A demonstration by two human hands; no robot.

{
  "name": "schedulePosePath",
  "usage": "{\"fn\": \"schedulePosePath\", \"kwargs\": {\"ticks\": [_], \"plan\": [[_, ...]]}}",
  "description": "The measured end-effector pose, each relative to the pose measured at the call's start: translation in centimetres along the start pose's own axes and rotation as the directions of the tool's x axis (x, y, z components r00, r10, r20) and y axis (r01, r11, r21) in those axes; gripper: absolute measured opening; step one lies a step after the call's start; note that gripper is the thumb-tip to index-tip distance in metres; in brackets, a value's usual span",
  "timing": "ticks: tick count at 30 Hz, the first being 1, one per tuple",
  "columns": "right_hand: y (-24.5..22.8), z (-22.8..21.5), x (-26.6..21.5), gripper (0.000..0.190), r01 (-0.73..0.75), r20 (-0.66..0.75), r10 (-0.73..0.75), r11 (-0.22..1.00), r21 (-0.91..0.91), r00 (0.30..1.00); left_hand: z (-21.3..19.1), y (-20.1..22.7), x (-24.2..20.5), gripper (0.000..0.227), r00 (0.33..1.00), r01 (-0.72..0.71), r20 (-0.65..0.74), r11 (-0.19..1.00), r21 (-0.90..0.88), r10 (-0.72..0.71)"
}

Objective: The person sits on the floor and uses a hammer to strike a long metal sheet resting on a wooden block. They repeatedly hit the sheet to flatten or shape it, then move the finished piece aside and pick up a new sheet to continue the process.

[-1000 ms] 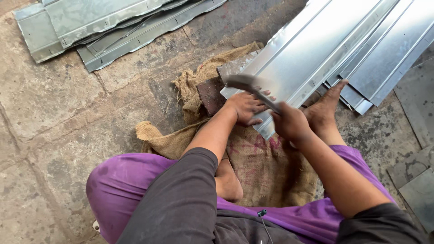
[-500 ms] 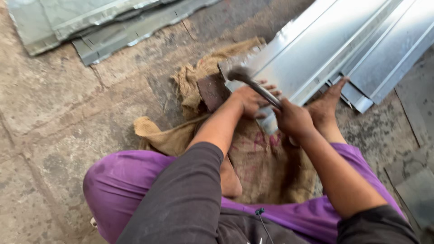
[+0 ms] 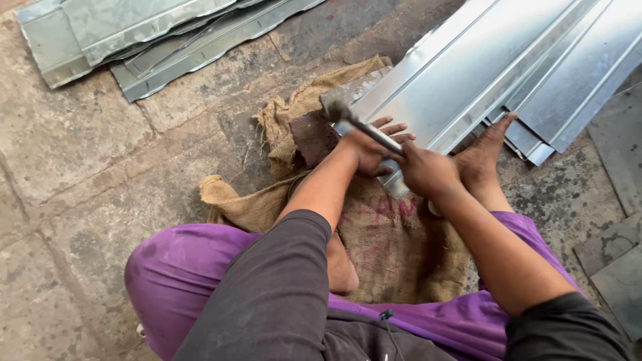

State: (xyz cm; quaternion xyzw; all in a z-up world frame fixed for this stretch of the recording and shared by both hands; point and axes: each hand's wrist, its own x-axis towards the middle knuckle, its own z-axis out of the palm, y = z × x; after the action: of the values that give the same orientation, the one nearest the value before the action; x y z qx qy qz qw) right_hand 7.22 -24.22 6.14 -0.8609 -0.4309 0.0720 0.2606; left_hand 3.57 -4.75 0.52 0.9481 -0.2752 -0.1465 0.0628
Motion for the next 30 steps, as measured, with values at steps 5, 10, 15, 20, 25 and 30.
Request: {"fn": "schedulePosePath", "kwargs": {"ticks": [5, 10, 15, 20, 25, 30], "plan": [[-2.7, -1.8, -0.4, 0.022, 0.041, -0.116, -0.033, 0.997, 0.067, 0.993, 0.2, 0.1, 0.3, 0.071, 0.997, 0.033, 0.070, 0.999, 0.028, -0.035], [-3.4, -2.3, -0.8, 0.019, 0.166, -0.093, -0.152, 0.971, 0.171, 0.984, 1.5, -0.2, 0.8, 0.078, 0.976, -0.034, -0.217, 0.993, -0.112, 0.009], [-2.7, -2.1, 0.5, 0.022, 0.002, 0.043, 0.005, 0.989, -0.150, 0.999, 1.0, -1.3, 1.3, 0.067, 0.999, -0.033, -0.016, 0.998, 0.045, 0.034], [-2.8, -1.5, -1.7, 0.022, 0.022, -0.088, -0.011, 0.992, 0.121, 0.996, 1.6, -0.4, 1.1, 0.078, 0.989, -0.015, -0.145, 0.999, -0.047, 0.008], [-1.1, -1.7, -0.9, 0.033, -0.262, 0.241, 0.339, 0.917, -0.300, 0.909, 0.9, 0.8, 0.7, 0.064, 0.998, 0.043, 0.049, 0.999, 0.018, -0.044], [0.1, -0.9, -1.7, 0.028, -0.112, -0.088, 0.117, 0.992, 0.067, 0.989, 0.3, 0.1, 0.8, 0.082, 1.000, 0.020, -0.018, 0.998, 0.061, -0.019]]}}
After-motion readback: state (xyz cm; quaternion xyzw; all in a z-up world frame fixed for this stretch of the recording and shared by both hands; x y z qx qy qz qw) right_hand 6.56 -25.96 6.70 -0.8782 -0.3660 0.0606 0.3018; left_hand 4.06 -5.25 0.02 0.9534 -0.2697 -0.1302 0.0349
